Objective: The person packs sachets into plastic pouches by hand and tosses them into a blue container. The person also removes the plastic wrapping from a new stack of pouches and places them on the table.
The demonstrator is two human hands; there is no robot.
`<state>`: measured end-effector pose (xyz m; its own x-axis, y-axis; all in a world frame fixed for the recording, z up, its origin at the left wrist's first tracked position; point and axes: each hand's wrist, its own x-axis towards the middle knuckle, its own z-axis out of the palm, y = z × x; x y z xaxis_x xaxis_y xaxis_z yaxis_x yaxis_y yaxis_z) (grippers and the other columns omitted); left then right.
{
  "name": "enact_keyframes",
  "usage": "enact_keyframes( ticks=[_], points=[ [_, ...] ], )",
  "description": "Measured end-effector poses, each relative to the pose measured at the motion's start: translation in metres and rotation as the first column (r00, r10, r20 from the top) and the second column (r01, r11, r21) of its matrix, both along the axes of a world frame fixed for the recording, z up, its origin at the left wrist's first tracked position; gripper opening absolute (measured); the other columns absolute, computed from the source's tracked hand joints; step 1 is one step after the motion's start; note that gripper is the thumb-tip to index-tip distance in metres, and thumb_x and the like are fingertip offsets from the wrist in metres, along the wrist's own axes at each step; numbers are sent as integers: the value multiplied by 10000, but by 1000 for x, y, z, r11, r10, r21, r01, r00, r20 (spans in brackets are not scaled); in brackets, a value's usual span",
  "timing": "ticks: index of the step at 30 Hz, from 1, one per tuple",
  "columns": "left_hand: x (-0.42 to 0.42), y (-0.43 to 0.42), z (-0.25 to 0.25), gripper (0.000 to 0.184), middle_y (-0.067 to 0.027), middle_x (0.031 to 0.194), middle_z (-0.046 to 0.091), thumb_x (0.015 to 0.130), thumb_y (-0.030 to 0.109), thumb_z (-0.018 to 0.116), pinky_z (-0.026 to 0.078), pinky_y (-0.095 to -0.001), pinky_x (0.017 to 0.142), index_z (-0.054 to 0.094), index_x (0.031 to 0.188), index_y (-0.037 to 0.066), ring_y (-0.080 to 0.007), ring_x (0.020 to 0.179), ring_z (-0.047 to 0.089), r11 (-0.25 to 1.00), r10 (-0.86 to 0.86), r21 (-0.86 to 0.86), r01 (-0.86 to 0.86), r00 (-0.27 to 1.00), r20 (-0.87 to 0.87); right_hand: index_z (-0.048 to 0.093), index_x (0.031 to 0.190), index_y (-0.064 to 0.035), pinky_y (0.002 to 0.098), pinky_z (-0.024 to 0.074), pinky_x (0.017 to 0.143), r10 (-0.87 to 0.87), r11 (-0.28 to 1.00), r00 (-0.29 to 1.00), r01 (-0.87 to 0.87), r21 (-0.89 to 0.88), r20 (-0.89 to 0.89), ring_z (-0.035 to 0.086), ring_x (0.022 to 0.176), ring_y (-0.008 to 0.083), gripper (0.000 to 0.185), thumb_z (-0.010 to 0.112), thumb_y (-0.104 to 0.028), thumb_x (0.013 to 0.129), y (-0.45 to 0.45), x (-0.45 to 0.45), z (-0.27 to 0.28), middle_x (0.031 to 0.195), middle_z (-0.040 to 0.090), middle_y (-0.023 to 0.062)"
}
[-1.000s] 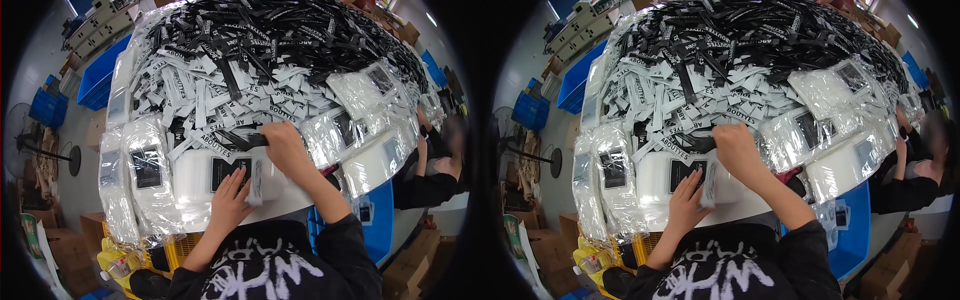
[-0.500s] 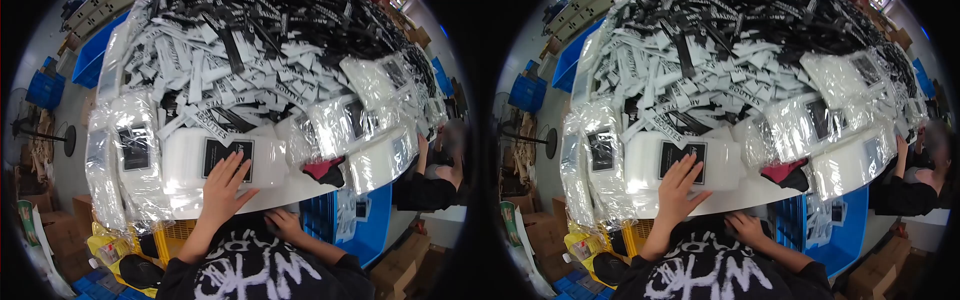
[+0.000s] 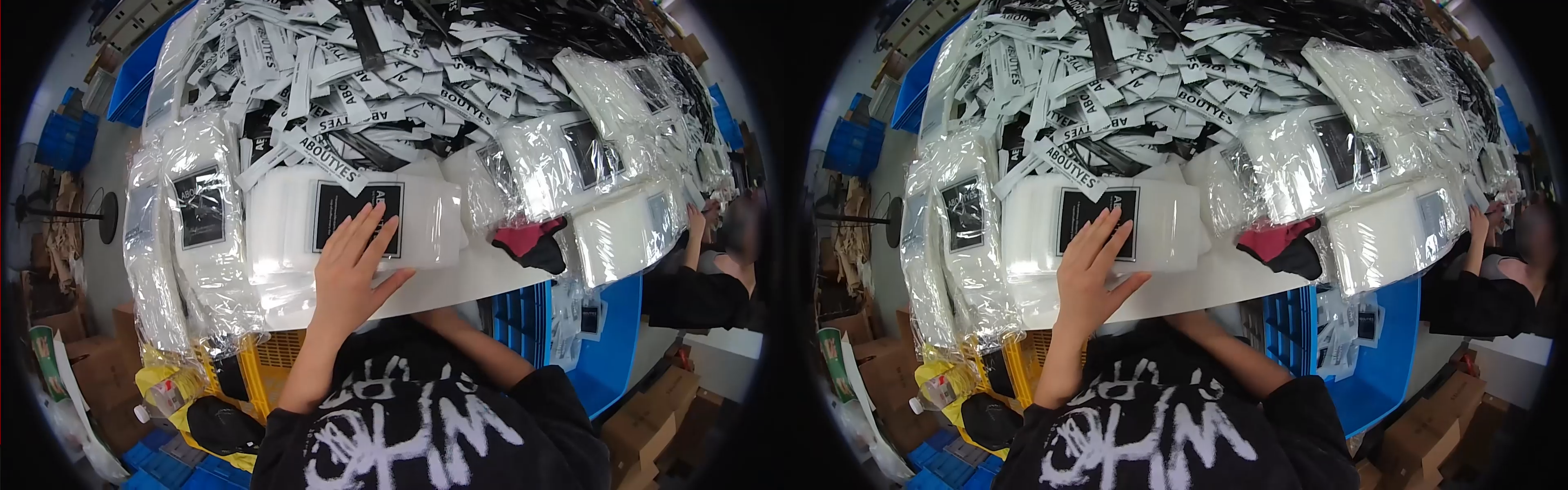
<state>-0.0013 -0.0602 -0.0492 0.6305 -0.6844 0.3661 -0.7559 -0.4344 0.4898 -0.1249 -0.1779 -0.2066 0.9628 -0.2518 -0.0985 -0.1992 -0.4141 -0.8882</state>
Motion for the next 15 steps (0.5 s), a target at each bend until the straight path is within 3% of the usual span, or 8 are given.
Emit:
enact_keyframes(
  ticks=[4,7,10,15],
  points=[
    [0,1,-2,583,-126,1313,503,721,313,738,383,-416,994,561,1217,62,-283,1215,480,1000,-3,-7,3,1000,14,578,1090,-8,439,404,921,-30,987,1000,29,155,8,523,1045,403,314,597,-122,798,-28,-20,-10,1070,577,230],
    [0,0,-3,572,-125,1310,506,722,311,739,384,-416,992,567,1208,62,-283,1211,483,1000,-2,-20,3,999,34,579,1087,-6,436,401,925,-2,1000,1000,2,15,-6,521,1042,408,306,591,-114,801,-46,-37,-15,1064,578,234],
    [-1,0,-3,602,-122,1299,518,671,266,772,386,-418,993,570,1195,46,-290,1211,485,999,2,-35,-1,1000,31,551,1111,18,427,399,932,42,959,999,-41,-280,-1,509,1062,415,324,577,-81,804,-59,-47,-10,1092,566,244],
    [-2,0,-4,601,-120,1299,519,668,259,773,388,-422,991,573,1195,50,-291,1208,488,999,5,-48,-3,1000,27,527,1136,31,435,399,926,25,974,973,-75,-214,-228,495,1082,424,363,597,-105,806,-68,-64,36,1128,546,263]
  ],
)
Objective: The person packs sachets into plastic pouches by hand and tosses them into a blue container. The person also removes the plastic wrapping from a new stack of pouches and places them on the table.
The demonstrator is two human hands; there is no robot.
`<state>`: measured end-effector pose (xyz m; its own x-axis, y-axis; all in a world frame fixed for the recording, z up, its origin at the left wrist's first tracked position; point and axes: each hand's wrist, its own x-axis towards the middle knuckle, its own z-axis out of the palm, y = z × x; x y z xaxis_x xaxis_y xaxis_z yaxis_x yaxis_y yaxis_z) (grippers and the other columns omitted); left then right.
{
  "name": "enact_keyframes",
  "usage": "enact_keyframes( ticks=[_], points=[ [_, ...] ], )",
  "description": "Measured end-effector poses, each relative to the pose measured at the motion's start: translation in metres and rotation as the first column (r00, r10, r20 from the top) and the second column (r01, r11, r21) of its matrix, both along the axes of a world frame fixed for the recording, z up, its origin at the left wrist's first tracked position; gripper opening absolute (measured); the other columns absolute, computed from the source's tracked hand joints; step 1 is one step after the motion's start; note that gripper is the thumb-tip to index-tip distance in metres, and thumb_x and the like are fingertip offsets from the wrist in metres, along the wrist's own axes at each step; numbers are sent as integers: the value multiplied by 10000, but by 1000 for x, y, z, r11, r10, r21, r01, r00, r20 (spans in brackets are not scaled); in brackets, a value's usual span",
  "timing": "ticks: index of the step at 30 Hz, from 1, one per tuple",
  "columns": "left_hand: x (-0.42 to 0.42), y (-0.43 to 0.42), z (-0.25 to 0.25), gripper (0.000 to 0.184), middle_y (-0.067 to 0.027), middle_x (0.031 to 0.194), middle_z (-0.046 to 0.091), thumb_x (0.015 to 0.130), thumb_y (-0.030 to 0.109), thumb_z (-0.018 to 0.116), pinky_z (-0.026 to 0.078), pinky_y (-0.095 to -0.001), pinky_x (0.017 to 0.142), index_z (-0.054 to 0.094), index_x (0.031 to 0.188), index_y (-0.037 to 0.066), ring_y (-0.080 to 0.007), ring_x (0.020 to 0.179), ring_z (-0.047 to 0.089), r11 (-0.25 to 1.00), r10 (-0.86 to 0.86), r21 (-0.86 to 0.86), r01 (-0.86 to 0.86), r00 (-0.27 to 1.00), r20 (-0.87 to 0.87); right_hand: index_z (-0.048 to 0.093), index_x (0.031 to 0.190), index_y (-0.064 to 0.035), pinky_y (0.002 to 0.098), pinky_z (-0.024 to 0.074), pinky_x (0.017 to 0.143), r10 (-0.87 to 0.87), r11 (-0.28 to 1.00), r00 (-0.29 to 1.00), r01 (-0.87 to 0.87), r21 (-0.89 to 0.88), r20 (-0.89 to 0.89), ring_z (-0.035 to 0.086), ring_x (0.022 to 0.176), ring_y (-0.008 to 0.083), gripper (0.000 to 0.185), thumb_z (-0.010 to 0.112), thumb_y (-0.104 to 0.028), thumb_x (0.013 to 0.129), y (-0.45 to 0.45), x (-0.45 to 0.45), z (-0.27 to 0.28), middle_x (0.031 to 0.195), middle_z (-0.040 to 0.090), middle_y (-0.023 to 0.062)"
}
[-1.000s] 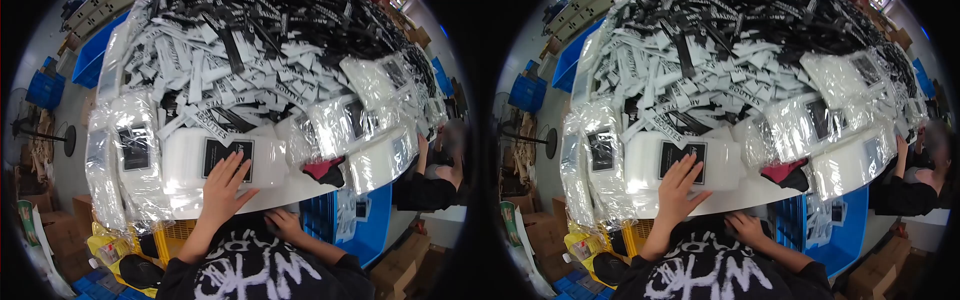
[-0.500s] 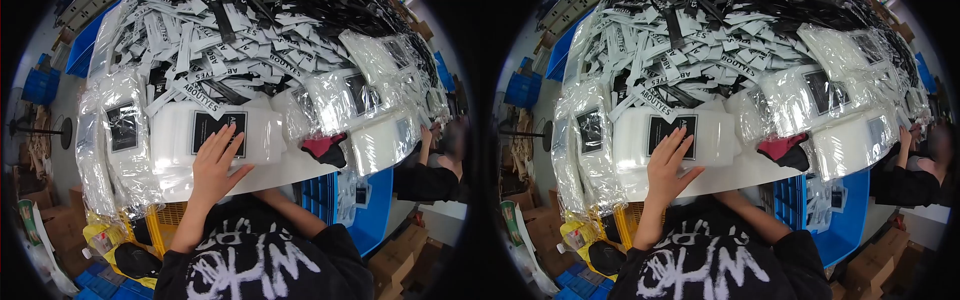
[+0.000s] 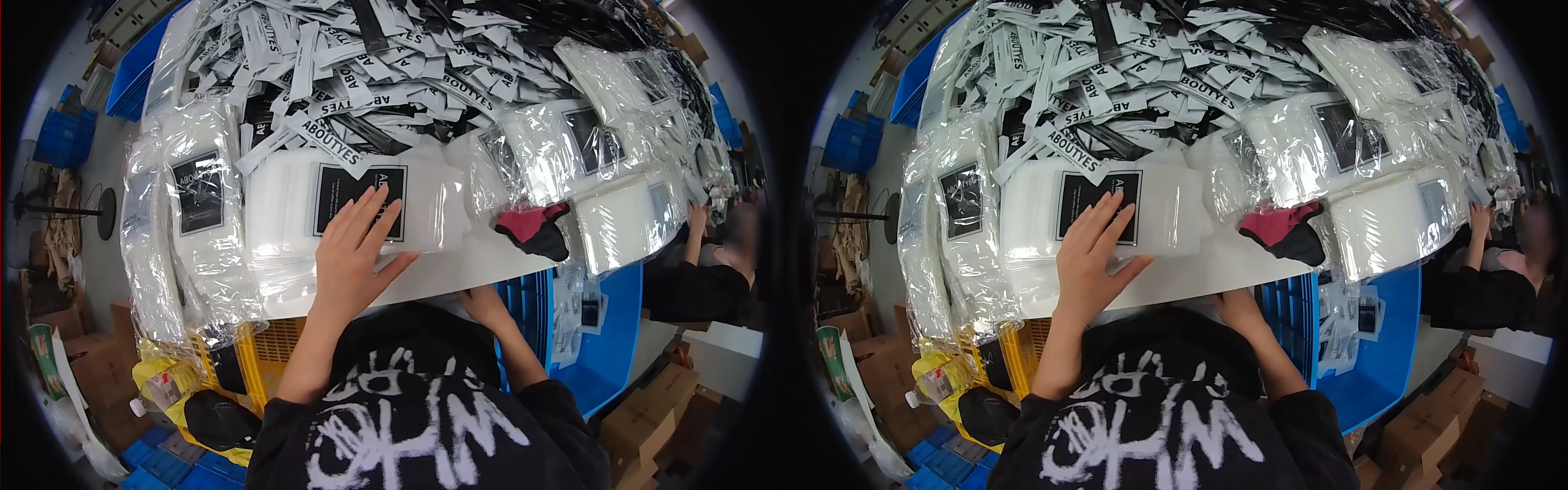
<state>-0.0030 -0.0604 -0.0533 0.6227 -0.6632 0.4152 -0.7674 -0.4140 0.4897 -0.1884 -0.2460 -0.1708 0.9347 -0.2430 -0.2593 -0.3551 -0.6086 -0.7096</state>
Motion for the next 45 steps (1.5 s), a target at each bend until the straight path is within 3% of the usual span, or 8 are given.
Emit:
enact_keyframes(
  ticks=[19,25,28,33,35,38,41,45],
  points=[
    [-1,-2,-7,553,-124,1276,540,707,298,744,413,-388,948,589,1185,69,-269,1181,517,999,28,31,-31,996,80,553,1106,-5,476,423,907,225,965,941,-251,-73,-252,526,1044,414,339,607,-144,801,5,-16,1,1076,579,235],
    [0,-2,-3,555,-127,1277,538,697,287,747,417,-387,939,589,1181,64,-276,1183,514,999,22,30,-24,998,64,615,1051,-12,403,488,800,531,841,833,-496,217,-153,631,831,329,240,570,-141,854,-5,5,82,923,666,160],
    [-1,-2,-2,587,-132,1275,540,663,274,764,419,-392,943,587,1180,58,-286,1175,521,1000,18,-2,-18,999,44,631,1046,-25,311,493,678,410,720,896,-201,664,-173,619,666,230,202,540,-126,897,-8,52,169,858,673,133],
    [-1,-2,-3,548,-136,1267,545,668,282,772,443,-383,928,611,1144,62,-286,1153,537,998,28,-57,-26,999,38,631,1026,5,268,465,593,110,949,928,-205,241,357,591,640,155,203,615,-103,855,12,155,193,785,659,97],
    [-2,-3,-1,489,-124,1172,589,652,282,780,458,-386,910,644,1065,58,-283,1112,560,996,43,-77,-41,999,17,610,986,8,343,484,630,231,962,791,-99,-254,566,613,733,255,245,661,-110,778,39,220,163,792,640,126],
    [-4,0,-4,451,-106,1073,610,651,290,780,464,-391,901,653,1017,59,-276,1062,581,994,67,-86,-71,996,-52,568,902,20,418,482,683,381,861,832,-161,-483,403,585,792,336,251,650,-50,675,67,257,137,855,620,148],
    [-3,0,0,457,-105,1109,605,657,306,776,459,-387,914,654,1028,69,-272,1082,573,992,87,-89,-94,993,-82,562,918,27,366,496,643,377,910,723,-173,-376,579,594,721,280,220,643,-47,727,55,237,168,822,605,142],
    [3,2,10,481,-110,1244,560,697,325,750,441,-388,944,638,1085,65,-270,1147,540,996,53,-66,-63,988,-144,567,950,11,283,448,593,-262,872,860,16,489,439,530,661,122,102,569,-54,872,21,145,175,780,567,67]
  ],
)
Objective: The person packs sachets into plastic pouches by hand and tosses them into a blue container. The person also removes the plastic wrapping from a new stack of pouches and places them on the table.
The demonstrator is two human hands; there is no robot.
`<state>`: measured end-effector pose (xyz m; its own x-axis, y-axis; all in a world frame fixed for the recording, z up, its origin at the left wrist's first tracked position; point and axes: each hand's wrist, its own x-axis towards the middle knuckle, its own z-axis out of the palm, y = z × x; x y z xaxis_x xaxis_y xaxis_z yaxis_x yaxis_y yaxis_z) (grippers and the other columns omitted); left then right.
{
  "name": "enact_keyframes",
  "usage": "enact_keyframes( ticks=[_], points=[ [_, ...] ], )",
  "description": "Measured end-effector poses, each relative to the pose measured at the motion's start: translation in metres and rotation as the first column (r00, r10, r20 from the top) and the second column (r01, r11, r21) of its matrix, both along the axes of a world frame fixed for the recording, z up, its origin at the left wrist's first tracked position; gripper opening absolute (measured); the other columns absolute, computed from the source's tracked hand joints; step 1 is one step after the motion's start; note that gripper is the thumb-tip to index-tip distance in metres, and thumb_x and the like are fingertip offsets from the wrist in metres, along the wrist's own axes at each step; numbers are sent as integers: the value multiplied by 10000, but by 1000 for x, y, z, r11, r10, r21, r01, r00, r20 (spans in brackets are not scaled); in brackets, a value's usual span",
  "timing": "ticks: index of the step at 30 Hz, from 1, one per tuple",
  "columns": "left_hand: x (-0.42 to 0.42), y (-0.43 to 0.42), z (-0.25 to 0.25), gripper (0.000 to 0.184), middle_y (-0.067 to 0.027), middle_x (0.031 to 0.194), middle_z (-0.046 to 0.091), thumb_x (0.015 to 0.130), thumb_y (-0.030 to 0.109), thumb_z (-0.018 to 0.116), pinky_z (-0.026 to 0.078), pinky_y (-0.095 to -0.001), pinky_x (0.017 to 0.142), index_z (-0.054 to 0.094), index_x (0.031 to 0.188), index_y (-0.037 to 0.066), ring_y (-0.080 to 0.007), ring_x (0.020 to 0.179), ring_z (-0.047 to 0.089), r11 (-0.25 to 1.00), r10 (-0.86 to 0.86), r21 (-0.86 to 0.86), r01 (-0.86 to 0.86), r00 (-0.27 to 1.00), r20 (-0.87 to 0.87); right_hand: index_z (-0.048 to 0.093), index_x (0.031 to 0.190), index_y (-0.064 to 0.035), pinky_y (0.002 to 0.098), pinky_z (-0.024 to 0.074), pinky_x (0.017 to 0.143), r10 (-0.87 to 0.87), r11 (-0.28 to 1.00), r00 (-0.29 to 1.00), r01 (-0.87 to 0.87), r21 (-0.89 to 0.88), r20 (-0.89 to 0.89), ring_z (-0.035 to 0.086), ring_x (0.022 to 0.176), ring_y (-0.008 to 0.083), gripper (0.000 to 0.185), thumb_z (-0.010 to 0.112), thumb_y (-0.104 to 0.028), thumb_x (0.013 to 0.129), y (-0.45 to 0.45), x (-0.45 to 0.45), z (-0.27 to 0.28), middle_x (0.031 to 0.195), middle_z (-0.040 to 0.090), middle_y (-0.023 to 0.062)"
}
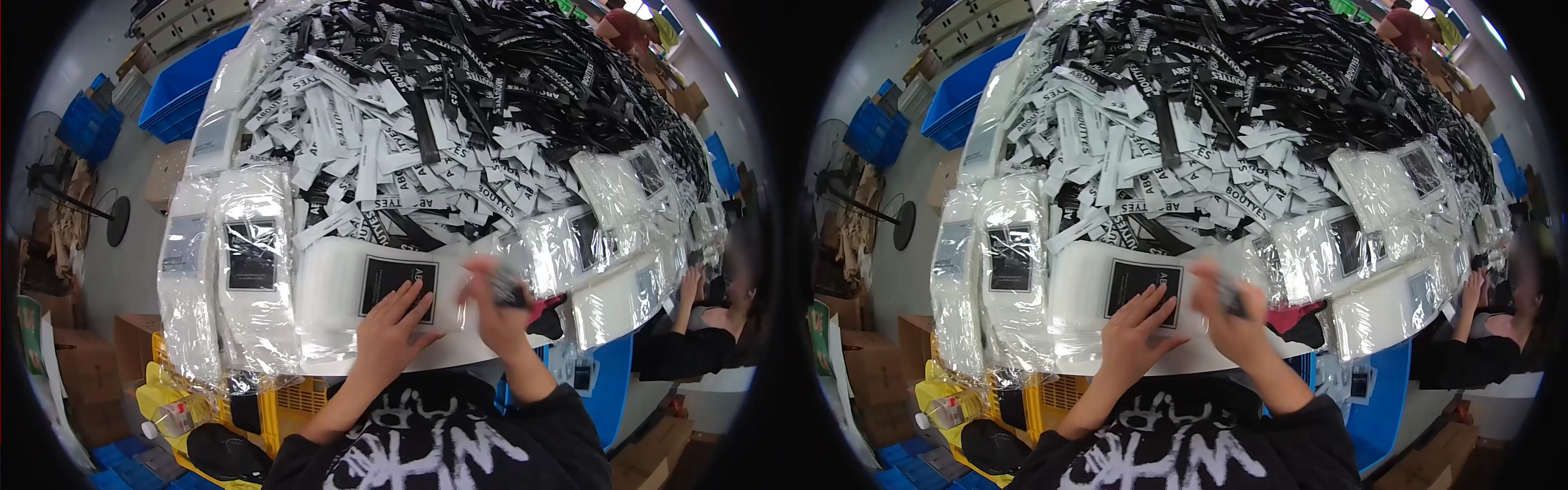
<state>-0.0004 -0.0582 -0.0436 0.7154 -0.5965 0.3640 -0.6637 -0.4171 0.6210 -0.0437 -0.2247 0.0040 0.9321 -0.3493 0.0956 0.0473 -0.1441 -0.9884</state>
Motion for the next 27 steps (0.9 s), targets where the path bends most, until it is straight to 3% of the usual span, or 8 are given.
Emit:
enact_keyframes(
  ticks=[2,5,9,12,13,20,23,27],
  points=[
    [4,4,4,468,-120,1270,542,725,284,731,431,-398,955,622,1124,64,-281,1162,528,998,-51,20,52,998,-27,497,1030,17,234,413,531,-153,962,965,97,255,211,495,570,105,156,544,-17,885,-8,-49,-33,736,539,43],
    [6,8,11,433,-130,1246,556,759,213,704,425,-403,958,608,1155,69,-291,1166,522,993,-110,30,112,992,-64,480,1000,3,221,342,470,-274,938,945,303,-168,177,415,502,85,117,497,-85,925,-15,-73,-62,650,445,7],
    [10,8,9,291,-148,1134,617,830,96,610,459,-367,906,606,1107,7,-301,1078,583,996,-68,-59,63,993,-92,516,834,9,220,339,436,-496,867,808,443,228,318,393,459,64,149,523,-111,921,-7,-87,-65,591,492,22],
    [-7,9,-2,249,-172,1063,638,837,29,555,504,-333,780,606,1075,-19,-296,918,635,951,229,-166,-262,954,-194,515,776,3,215,340,438,-366,926,926,372,-64,94,424,469,65,209,519,-136,932,-4,-94,-89,608,519,28],
    [-9,6,1,245,-180,1029,646,830,-8,538,519,-322,716,608,1063,-25,-292,840,651,914,279,-259,-313,947,-162,537,750,-7,208,338,453,-364,931,885,355,86,291,455,507,66,267,518,-192,942,1,-90,-90,624,540,26],
    [-39,1,-2,350,-140,1075,638,674,-21,680,499,-338,749,651,1021,21,-257,925,635,968,-75,-225,109,985,155,586,787,16,216,328,486,-314,890,948,313,332,-55,444,562,54,290,507,-212,949,-3,-90,-66,634,530,-9],
    [-38,9,-5,371,-134,1109,623,686,45,722,487,-353,790,638,1046,20,-254,977,620,980,-170,-78,183,975,144,624,811,13,221,308,465,-54,997,989,61,48,-139,403,548,38,174,616,-146,881,-15,-73,-38,621,524,-12],
    [-41,24,28,365,-154,968,662,721,112,739,511,-350,709,613,1040,-12,-264,846,664,949,-239,-310,55,765,-597,650,778,-25,289,391,521,307,946,951,-308,-105,-20,507,561,145,86,700,-95,775,0,-60,-24,651,570,45]
  ],
)
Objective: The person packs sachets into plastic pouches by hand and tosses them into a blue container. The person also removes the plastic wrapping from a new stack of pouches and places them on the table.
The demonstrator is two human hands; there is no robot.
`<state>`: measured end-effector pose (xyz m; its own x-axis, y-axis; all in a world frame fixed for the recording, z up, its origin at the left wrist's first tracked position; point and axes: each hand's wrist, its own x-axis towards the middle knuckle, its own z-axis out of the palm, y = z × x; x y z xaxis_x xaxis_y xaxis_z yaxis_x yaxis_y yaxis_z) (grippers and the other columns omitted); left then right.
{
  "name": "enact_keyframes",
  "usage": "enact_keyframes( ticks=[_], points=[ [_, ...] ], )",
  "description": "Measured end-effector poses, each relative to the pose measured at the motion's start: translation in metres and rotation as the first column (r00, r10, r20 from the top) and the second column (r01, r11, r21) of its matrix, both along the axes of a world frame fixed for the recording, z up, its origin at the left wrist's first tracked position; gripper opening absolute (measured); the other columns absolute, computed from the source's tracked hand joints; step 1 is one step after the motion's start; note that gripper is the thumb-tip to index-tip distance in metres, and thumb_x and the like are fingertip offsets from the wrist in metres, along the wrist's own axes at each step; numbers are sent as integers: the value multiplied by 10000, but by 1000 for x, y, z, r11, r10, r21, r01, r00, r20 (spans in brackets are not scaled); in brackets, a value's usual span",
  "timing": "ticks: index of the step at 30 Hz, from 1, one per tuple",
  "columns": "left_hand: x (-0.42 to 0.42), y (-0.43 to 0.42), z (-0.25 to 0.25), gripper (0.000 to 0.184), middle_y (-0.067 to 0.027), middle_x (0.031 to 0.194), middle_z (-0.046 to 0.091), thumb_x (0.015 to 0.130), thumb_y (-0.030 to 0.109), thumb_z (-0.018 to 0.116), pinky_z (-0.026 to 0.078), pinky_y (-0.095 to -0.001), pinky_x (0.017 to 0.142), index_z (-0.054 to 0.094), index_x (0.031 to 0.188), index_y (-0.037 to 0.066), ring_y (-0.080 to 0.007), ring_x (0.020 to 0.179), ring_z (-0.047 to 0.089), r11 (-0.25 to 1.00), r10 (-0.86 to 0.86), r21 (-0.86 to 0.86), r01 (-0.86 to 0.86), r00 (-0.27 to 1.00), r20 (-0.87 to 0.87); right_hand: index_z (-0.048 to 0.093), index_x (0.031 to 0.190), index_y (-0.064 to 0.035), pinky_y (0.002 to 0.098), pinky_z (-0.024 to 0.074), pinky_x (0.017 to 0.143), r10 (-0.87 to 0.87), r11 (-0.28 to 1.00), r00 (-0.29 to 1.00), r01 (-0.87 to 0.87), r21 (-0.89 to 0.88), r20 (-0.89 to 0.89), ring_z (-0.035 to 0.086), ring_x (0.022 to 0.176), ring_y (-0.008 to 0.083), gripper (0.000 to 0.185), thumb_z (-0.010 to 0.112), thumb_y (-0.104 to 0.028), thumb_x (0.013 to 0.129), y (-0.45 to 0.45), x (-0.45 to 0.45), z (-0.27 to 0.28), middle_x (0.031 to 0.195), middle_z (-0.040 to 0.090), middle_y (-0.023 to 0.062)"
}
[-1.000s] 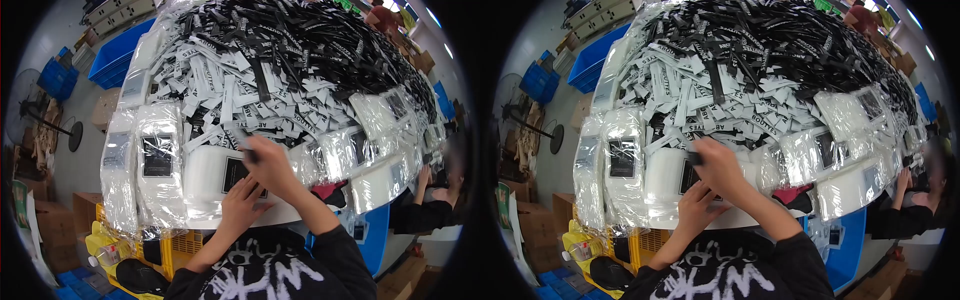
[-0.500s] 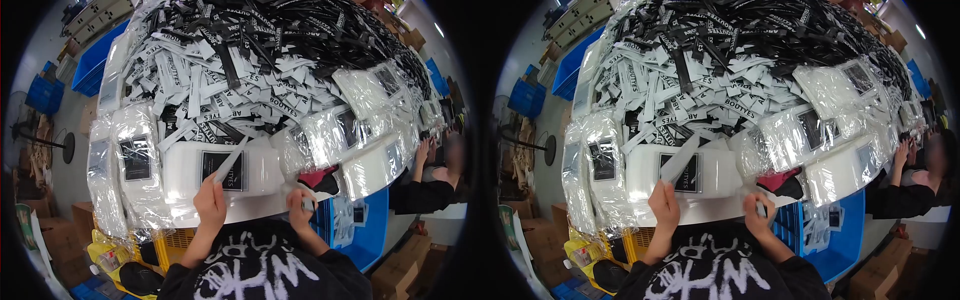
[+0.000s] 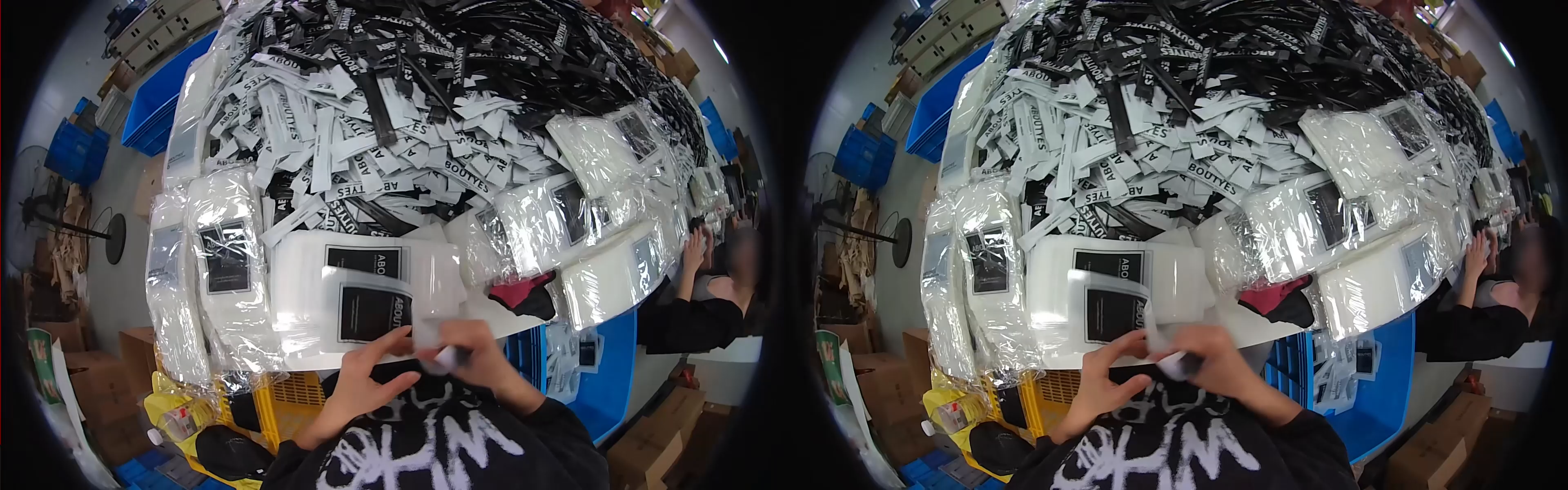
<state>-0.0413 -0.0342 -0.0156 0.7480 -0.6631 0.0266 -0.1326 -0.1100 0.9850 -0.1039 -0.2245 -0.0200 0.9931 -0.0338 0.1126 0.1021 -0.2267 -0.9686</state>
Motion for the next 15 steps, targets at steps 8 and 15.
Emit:
enact_keyframes(
  ticks=[8,15],
  points=[
    [5,-3,3,167,-151,763,627,792,42,618,458,-266,554,583,943,-19,-221,598,617,953,293,-17,-302,935,-199,581,1063,-39,364,457,751,-77,980,993,92,-179,91,551,872,303,517,722,17,569,31,27,27,956,600,128],
    [11,-11,-5,264,-168,949,557,687,2,625,475,-413,735,591,947,-21,-366,890,552,965,29,230,-127,921,390,543,1176,-11,359,486,703,31,920,989,28,-391,143,545,807,318,630,620,111,563,24,27,13,1127,600,160]
  ],
)
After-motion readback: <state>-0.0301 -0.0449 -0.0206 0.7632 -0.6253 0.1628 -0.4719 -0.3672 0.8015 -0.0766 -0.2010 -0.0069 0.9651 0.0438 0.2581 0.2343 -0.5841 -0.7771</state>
